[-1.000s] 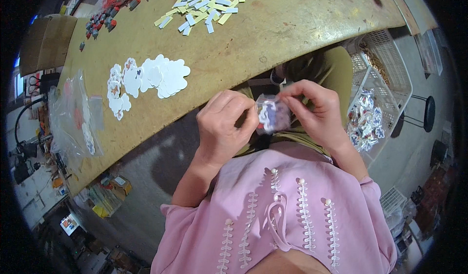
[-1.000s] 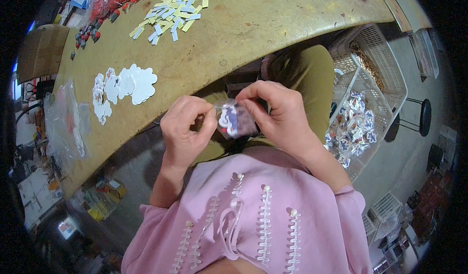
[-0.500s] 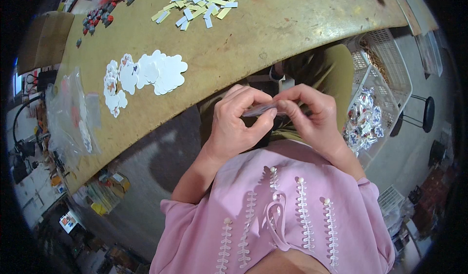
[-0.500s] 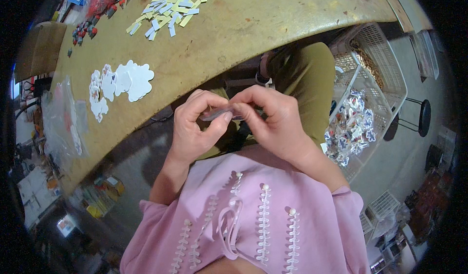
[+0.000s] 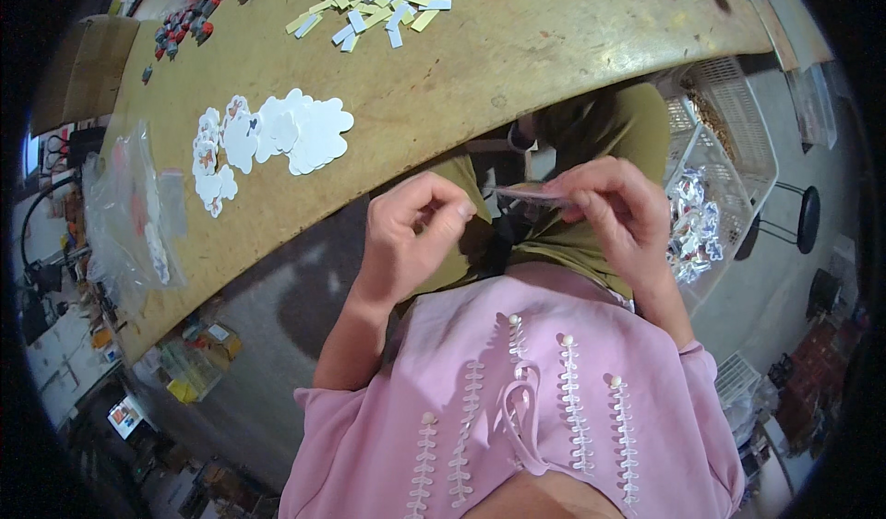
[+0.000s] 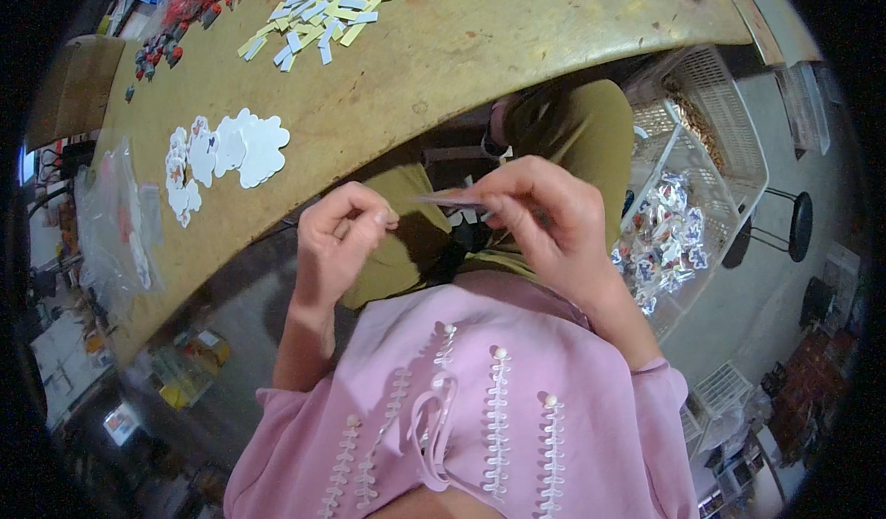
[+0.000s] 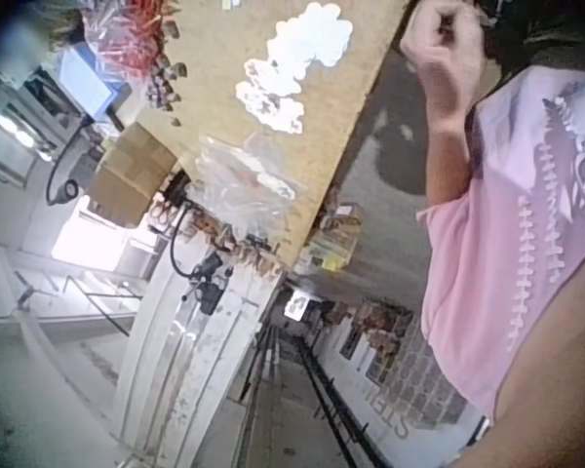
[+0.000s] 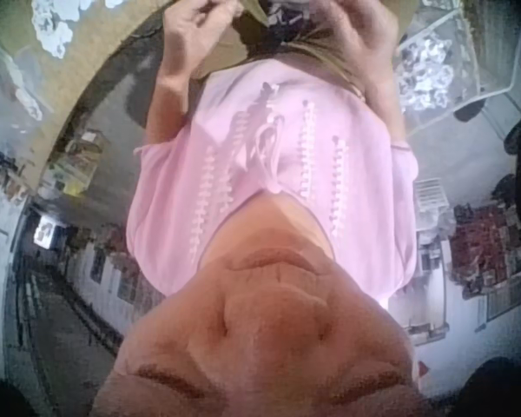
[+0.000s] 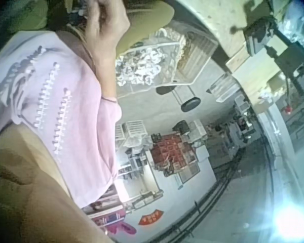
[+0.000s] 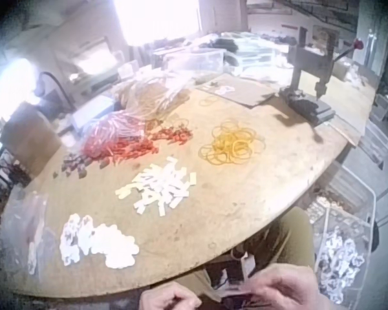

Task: The person assembles small craft kits by placing white cutouts, red and yellow components, and small rectangular pieces into clear plastic bags. The person handles each item individually and seals the bags, repeating the process throughout the clip.

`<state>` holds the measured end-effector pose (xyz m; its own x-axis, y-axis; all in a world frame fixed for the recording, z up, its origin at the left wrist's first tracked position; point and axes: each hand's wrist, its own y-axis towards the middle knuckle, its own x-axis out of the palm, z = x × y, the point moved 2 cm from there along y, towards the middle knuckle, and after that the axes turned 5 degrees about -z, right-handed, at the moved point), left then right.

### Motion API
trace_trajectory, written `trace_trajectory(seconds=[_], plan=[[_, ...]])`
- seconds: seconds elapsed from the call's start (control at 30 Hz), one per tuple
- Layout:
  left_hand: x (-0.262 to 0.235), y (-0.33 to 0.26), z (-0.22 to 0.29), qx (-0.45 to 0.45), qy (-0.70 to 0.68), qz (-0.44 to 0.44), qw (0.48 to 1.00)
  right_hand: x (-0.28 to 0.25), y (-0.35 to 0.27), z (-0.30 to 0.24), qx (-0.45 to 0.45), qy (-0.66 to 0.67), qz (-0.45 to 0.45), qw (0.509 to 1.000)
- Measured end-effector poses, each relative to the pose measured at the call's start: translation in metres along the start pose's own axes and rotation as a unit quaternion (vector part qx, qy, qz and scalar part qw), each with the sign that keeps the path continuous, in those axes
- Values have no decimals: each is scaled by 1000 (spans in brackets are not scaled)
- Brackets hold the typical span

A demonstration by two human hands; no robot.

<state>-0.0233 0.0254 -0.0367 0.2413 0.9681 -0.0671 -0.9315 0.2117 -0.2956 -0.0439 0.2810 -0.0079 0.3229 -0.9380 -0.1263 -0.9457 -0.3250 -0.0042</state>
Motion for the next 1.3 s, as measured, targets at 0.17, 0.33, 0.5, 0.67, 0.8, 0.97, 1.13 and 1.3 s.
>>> trace_trajectory(seconds=[0.17, 0.33, 0.5, 0.67, 0.8, 0.97, 1.13, 1.3], plan=[[22, 5, -33, -106, -387, -132, 906, 10, -4, 3, -225, -99, -129, 961], [34, 10, -37, -37, -282, -91, 955, 9, -11, 14, -183, -132, -121, 967], [34, 5, -24, -36, -197, -80, 977, 4, -13, 35, 55, 156, 15, 986], [49, -1, -23, -18, -5, -113, 993, 24, -5, 34, 209, 190, -58, 958], [38, -5, -2, 101, 90, -55, 989, -23, -14, 28, 141, 87, 7, 986], [-18, -23, 12, 175, 181, 119, 961, -157, -51, 40, 180, -540, 76, 819], [-106, -49, 19, 45, 223, 318, 920, -257, -123, 116, 303, -652, -35, 694], [-289, -69, -9, 55, 493, 542, 678, -204, -79, 91, 229, -578, 63, 781]])
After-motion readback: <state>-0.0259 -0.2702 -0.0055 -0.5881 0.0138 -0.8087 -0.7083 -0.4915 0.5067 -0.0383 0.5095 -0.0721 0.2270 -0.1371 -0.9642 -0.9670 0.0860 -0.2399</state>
